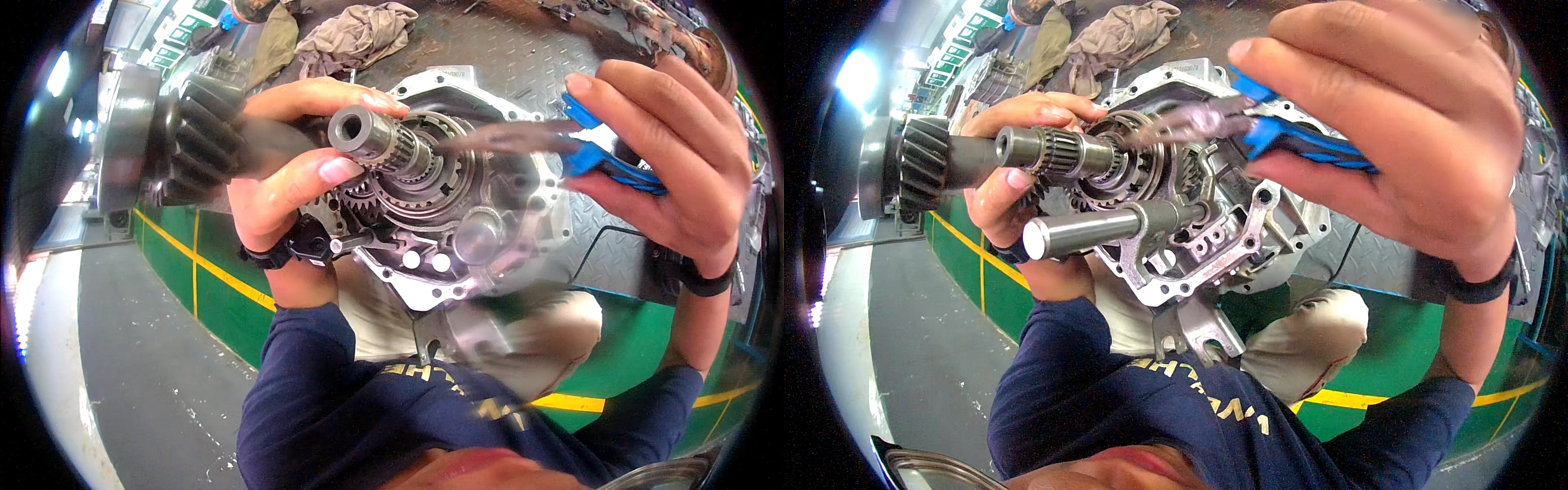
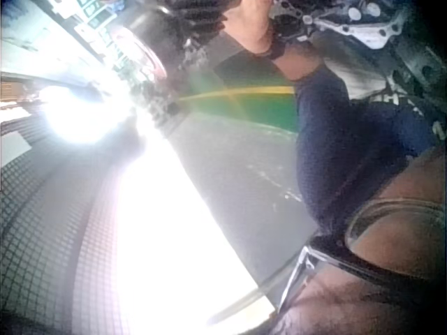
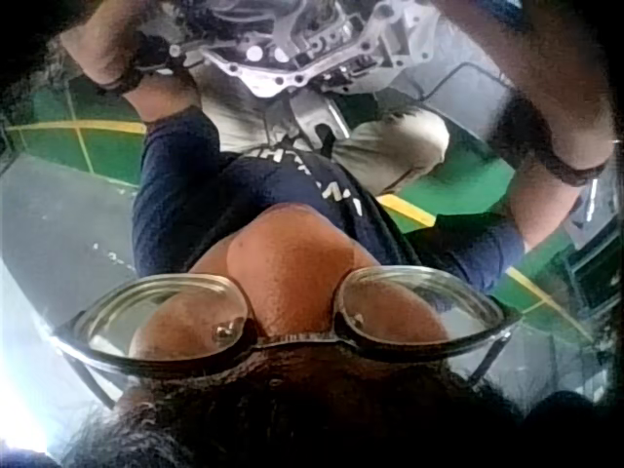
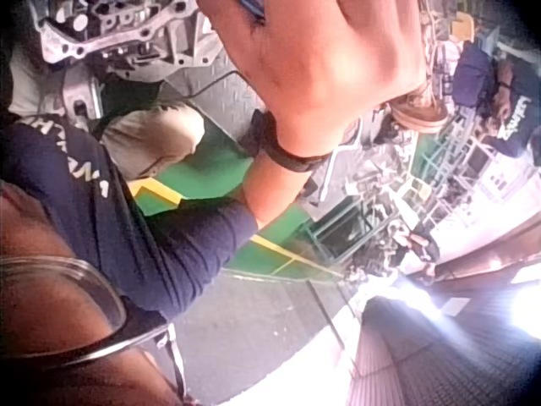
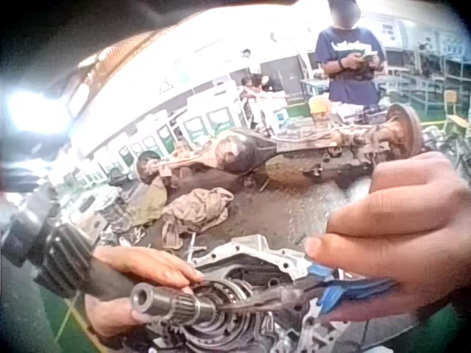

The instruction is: The person assembles a gearbox by fitting gears onto a shaft and securing components using pliers.

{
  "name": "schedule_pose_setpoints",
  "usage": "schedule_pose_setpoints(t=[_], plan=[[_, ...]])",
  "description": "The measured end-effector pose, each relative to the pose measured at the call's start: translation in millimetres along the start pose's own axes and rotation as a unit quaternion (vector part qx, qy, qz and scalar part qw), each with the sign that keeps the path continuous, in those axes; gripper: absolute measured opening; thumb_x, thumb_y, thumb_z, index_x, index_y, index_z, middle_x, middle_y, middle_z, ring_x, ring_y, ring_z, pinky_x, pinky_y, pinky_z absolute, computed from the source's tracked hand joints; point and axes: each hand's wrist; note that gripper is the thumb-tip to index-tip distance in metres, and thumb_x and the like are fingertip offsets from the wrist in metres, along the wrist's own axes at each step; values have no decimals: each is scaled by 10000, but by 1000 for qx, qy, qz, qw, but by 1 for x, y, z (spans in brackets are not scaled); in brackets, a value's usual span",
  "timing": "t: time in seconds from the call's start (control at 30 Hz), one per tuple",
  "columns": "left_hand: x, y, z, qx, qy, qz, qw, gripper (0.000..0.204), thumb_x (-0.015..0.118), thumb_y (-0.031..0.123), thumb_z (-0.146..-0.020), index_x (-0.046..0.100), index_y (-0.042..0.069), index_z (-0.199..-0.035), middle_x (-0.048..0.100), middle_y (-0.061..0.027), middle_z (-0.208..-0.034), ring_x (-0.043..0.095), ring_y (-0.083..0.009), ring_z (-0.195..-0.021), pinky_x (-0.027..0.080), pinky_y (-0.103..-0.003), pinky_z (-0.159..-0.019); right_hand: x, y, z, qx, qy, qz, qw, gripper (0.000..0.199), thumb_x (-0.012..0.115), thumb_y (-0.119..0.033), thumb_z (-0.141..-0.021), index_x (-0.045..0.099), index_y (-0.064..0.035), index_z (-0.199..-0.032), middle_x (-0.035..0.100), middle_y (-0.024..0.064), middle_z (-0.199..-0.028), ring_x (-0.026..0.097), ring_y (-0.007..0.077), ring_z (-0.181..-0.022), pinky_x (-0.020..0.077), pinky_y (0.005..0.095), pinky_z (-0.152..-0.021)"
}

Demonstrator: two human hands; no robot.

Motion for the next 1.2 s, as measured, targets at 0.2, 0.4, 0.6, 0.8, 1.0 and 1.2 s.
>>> schedule_pose_setpoints(t=[0.2,0.4,0.6,0.8,1.0,1.2], plan=[[0,-4,-5,2,-6,-10,1000,536,707,286,-617,725,-108,-980,740,-254,-984,713,-332,-974,538,-387,-957,8,6,-14,-16,17,50,998,633,873,-327,-632,750,8,-1154,702,158,-1060,667,301,-840,532,385,-729],[8,2,-4,-11,32,20,999,520,692,276,-600,723,-111,-946,736,-265,-969,718,-345,-953,547,-404,-950,1,18,-10,-44,17,34,998,664,882,-357,-617,754,5,-1160,710,165,-1085,671,302,-849,539,382,-751],[16,-1,-5,41,67,-42,996,494,646,322,-671,673,-108,-913,679,-261,-849,709,-413,-872,567,-428,-811,1,14,-11,-44,13,33,998,649,866,-386,-655,749,14,-1152,709,167,-1068,677,312,-847,538,390,-744],[1,3,3,13,66,20,998,494,690,233,-604,704,-119,-951,714,-276,-937,717,-403,-946,564,-453,-926,6,13,-19,-53,9,11,999,632,846,-417,-701,744,24,-1142,708,167,-1044,684,325,-844,536,399,-735],[6,-1,-7,25,23,28,999,489,683,248,-594,709,-117,-918,717,-278,-940,713,-398,-950,554,-446,-945,-10,0,9,55,-26,-38,997,642,842,-429,-732,732,24,-1173,700,184,-1063,696,350,-916,548,388,-778],[2,8,-3,-5,34,-8,999,538,679,277,-580,722,-109,-953,734,-257,-959,717,-342,-940,548,-400,-948,-6,1,-12,39,-24,-9,999,632,887,-315,-688,722,26,-1194,697,186,-1098,698,348,-953,555,392,-824]])
Point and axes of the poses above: each hand's wrist, its own z-axis away from the middle knuckle, its own x-axis out of the palm, y = z × x
